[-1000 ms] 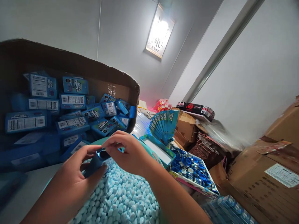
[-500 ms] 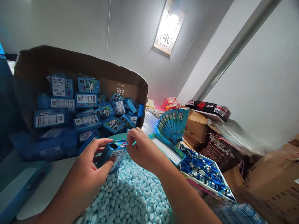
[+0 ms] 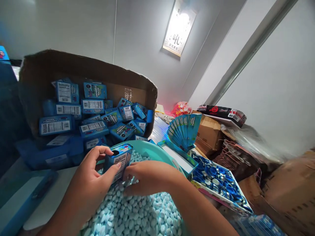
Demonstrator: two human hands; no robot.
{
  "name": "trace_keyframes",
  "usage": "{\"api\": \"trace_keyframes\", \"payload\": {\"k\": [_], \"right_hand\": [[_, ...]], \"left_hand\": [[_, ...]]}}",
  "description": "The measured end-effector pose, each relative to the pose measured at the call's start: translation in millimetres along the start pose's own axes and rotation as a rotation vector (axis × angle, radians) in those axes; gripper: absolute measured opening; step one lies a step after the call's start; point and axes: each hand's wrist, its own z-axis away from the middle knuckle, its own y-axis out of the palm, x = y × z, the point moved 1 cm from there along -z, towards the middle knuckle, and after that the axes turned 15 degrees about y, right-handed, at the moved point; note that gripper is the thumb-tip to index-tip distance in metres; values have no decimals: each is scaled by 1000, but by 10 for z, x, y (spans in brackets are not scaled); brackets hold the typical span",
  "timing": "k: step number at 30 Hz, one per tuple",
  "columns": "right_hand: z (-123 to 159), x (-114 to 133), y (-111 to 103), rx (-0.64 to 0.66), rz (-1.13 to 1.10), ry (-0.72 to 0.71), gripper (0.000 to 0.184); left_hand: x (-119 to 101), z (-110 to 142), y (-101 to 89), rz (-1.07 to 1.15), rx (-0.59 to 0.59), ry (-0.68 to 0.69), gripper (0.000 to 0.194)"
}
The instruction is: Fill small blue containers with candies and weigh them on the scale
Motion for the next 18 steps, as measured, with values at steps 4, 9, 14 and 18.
{"api": "trace_keyframes", "payload": {"k": [4,9,14,18], "right_hand": [[-3,66,46,-19,67,-53,46],[6,92,36,-35,168,-43,43],[-18,87,68,-69,215,-30,23],[-39,93,133,-116,180,-49,7]], "left_hand": [[19,-8,4,7,-28,28,40],[45,-5,22,23,10,85,38],[72,0,56,27,-16,94,39],[65,-2,49,2,-5,99,40]]}}
